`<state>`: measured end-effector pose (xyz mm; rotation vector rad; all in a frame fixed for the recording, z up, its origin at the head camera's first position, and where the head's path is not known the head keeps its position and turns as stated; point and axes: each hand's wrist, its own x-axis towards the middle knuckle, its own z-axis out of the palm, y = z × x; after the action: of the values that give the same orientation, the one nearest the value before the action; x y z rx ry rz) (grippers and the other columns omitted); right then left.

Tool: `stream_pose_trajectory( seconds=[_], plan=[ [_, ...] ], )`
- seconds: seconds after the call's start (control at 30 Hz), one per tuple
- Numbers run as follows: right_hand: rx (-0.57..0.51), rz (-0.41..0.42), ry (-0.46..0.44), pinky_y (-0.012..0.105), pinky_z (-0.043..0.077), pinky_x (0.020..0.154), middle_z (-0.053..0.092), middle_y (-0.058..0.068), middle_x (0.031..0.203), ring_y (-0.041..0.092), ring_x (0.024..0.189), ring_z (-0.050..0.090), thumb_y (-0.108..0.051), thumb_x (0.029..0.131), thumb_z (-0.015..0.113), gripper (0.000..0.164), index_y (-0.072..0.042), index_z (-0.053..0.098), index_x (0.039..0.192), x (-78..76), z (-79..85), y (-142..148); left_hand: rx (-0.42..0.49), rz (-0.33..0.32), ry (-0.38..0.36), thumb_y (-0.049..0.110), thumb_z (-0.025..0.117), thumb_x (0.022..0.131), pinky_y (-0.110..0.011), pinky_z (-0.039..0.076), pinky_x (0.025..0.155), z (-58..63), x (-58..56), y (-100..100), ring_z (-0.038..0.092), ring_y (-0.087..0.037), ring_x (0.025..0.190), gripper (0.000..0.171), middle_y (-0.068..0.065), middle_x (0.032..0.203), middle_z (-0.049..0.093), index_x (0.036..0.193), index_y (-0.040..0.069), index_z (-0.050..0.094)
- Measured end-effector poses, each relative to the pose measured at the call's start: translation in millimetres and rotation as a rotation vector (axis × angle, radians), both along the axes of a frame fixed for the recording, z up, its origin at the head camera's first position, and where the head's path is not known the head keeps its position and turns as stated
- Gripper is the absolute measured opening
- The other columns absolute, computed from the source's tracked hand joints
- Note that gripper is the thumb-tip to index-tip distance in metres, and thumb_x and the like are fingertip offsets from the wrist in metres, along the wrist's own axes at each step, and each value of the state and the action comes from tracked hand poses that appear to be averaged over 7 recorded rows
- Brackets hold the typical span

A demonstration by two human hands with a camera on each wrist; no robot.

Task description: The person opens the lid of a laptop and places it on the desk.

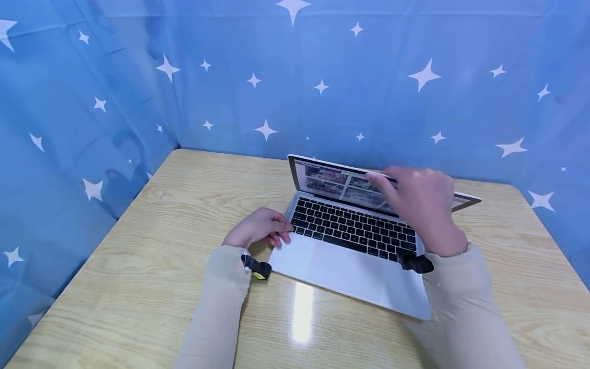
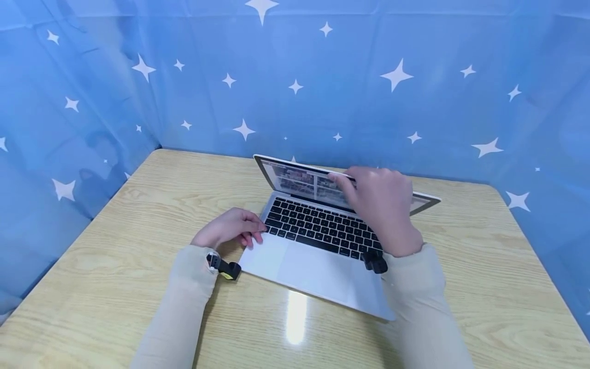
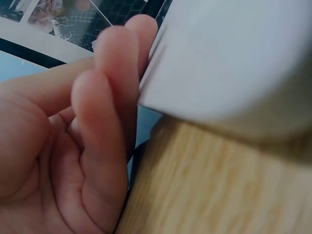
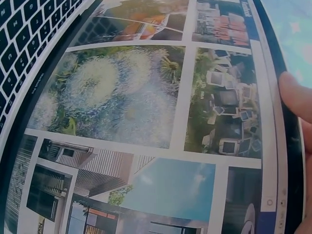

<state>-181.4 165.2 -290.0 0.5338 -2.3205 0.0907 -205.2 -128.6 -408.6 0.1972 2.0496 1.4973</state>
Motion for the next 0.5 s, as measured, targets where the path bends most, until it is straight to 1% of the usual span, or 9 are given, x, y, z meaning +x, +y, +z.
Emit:
stream_pose_trajectory(
  seconds=[0.1,0.17,0.23,0.33,0.43,0.5],
  plan=[
    [0.002,-0.013,-0.012,0.027,0.006,0.039,0.02,-0.003,0.037,0.013,0.032,0.015,-0.048,0.083,0.055,0.045,-0.016,0.048,0.053,-0.9,0.0,0,-0.012,-0.009,-0.01,0.013,0.052,0.091,-0.031,0.052,0.06,8.7,2.3,1,0.063,-0.022,0.064,0.019,-0.015,0.083,0.066,0.099,0.0,0.062],
    [0.0,-0.013,-0.007,0.027,0.006,0.038,0.021,-0.004,0.037,0.013,0.032,0.015,-0.048,0.083,0.055,0.044,-0.017,0.049,0.054,-2.0,-0.5,0,-0.015,-0.011,-0.005,0.012,0.051,0.091,-0.031,0.052,0.06,9.7,2.2,1,0.063,-0.023,0.064,0.019,-0.016,0.083,0.066,0.099,0.0,0.062],
    [-0.007,-0.006,0.012,0.027,0.006,0.038,0.022,-0.004,0.038,0.013,0.032,0.016,-0.048,0.083,0.055,0.043,-0.017,0.048,0.054,-3.5,-1.0,0,-0.015,-0.007,-0.009,0.014,0.052,0.091,-0.03,0.052,0.059,6.2,-0.3,1,0.063,-0.022,0.064,0.019,-0.015,0.083,0.066,0.099,0.0,0.062],
    [-0.016,0.007,0.043,0.027,0.005,0.04,0.02,-0.004,0.038,0.013,0.032,0.014,-0.047,0.083,0.056,0.048,-0.018,0.037,0.051,-7.2,-1.5,-1,-0.013,0.006,-0.015,0.015,0.053,0.09,-0.029,0.051,0.058,-2.0,-4.3,0,0.063,-0.021,0.063,0.018,-0.014,0.083,0.066,0.098,0.003,0.063],
    [-0.019,0.011,0.058,0.027,0.004,0.041,0.019,-0.004,0.039,0.013,0.033,0.013,-0.047,0.083,0.056,0.05,-0.018,0.032,0.051,-10.8,-1.1,1,-0.011,0.015,-0.027,0.017,0.054,0.09,-0.028,0.051,0.057,-9.4,-7.1,0,0.063,-0.021,0.063,0.017,-0.013,0.083,0.066,0.097,0.004,0.063],
    [-0.016,0.01,0.059,0.028,0.004,0.041,0.019,-0.003,0.038,0.014,0.033,0.013,-0.047,0.083,0.056,0.049,-0.018,0.033,0.051,-12.9,-0.4,2,-0.008,0.02,-0.029,0.017,0.054,0.09,-0.028,0.051,0.057,-11.3,-7.3,0,0.063,-0.021,0.063,0.017,-0.013,0.083,0.066,0.096,0.005,0.064]
  ],
)
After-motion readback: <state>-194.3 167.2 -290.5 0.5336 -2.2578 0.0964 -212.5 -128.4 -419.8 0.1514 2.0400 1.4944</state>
